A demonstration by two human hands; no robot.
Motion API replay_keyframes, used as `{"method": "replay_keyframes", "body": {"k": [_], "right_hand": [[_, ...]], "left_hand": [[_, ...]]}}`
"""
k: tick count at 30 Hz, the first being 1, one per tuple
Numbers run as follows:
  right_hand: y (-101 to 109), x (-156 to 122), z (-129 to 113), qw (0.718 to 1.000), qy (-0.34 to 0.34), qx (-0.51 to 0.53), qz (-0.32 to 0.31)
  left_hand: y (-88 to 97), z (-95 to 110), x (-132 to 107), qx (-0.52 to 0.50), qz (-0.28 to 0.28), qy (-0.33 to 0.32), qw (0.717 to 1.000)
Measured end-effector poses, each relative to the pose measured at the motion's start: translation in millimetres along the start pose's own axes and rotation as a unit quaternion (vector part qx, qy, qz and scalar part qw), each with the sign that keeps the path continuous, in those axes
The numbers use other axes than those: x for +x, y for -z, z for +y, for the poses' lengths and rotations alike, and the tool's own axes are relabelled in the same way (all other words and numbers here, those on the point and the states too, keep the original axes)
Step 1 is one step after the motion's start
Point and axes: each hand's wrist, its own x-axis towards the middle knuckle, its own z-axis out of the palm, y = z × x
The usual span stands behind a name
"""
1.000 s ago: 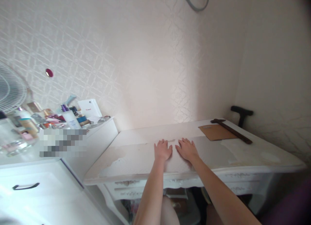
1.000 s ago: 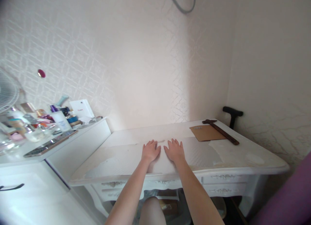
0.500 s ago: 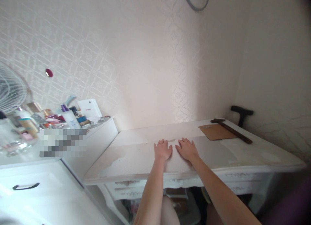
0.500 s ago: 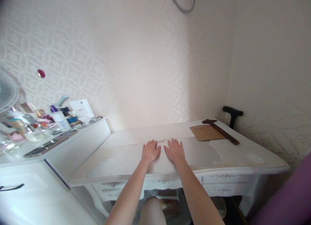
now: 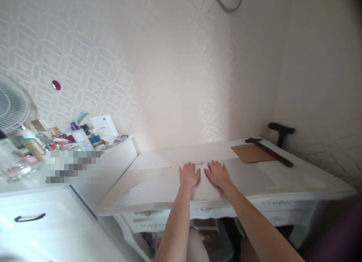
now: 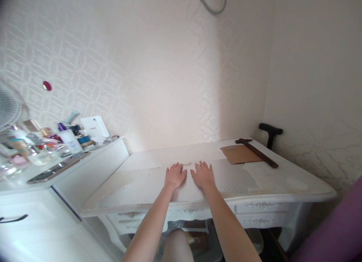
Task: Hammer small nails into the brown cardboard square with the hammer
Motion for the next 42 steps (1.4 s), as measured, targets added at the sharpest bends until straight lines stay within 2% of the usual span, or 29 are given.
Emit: {"method": "replay_keyframes", "body": {"k": [42], "right_hand": [[-1.1, 0.1, 0.8, 1.000, 0.001, -0.006, 0.000]], "left_hand": [[2.0, 0.9, -1.8, 0.003, 0.000, -0.002, 1.000]]}}
